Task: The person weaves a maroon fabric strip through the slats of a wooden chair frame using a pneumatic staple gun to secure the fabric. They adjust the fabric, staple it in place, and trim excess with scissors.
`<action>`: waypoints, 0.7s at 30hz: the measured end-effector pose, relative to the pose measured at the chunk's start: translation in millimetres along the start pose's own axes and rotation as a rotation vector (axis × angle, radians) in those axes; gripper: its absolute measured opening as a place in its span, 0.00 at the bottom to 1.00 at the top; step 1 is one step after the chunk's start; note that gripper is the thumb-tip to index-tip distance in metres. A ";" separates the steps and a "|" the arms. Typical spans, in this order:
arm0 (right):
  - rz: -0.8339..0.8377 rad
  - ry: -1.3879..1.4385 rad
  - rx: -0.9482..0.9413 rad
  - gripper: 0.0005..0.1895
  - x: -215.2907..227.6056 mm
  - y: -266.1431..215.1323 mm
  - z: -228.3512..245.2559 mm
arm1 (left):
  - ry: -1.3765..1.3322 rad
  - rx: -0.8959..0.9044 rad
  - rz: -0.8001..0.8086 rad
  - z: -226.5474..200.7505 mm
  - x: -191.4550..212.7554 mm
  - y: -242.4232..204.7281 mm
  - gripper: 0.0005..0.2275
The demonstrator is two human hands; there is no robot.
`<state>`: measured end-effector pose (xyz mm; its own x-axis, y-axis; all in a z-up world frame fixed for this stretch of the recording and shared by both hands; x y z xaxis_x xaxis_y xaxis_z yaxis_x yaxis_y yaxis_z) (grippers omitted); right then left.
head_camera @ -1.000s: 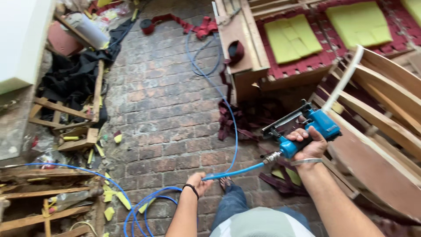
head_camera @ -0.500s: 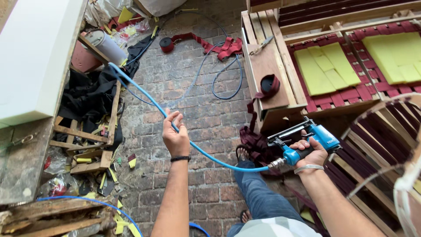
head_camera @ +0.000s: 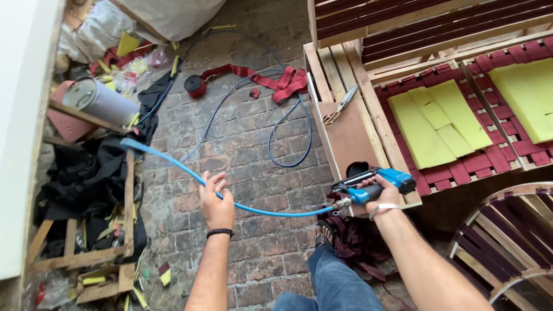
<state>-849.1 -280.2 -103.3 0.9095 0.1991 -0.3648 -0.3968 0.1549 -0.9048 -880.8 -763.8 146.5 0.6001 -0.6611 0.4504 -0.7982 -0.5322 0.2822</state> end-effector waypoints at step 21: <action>-1.008 -0.905 1.518 0.20 -141.8 98.4 75.2 | 0.397 0.259 0.619 244.1 -270.5 108.7 0.31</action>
<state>-1026.4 -220.4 -124.1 0.7093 -0.2042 0.6747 -0.0922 0.9220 0.3760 -1117.0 -771.9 -151.4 -0.0535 -0.6649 0.7450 -0.9145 -0.2669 -0.3039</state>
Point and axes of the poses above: each hand's wrist, its own y-axis towards the middle knuckle, its own x-axis out of the back of the hand, z = x × y, the point moved 9 cm from there along y, towards the middle knuckle, and after that the axes turned 12 degrees about -z, right-handed, at the moved point
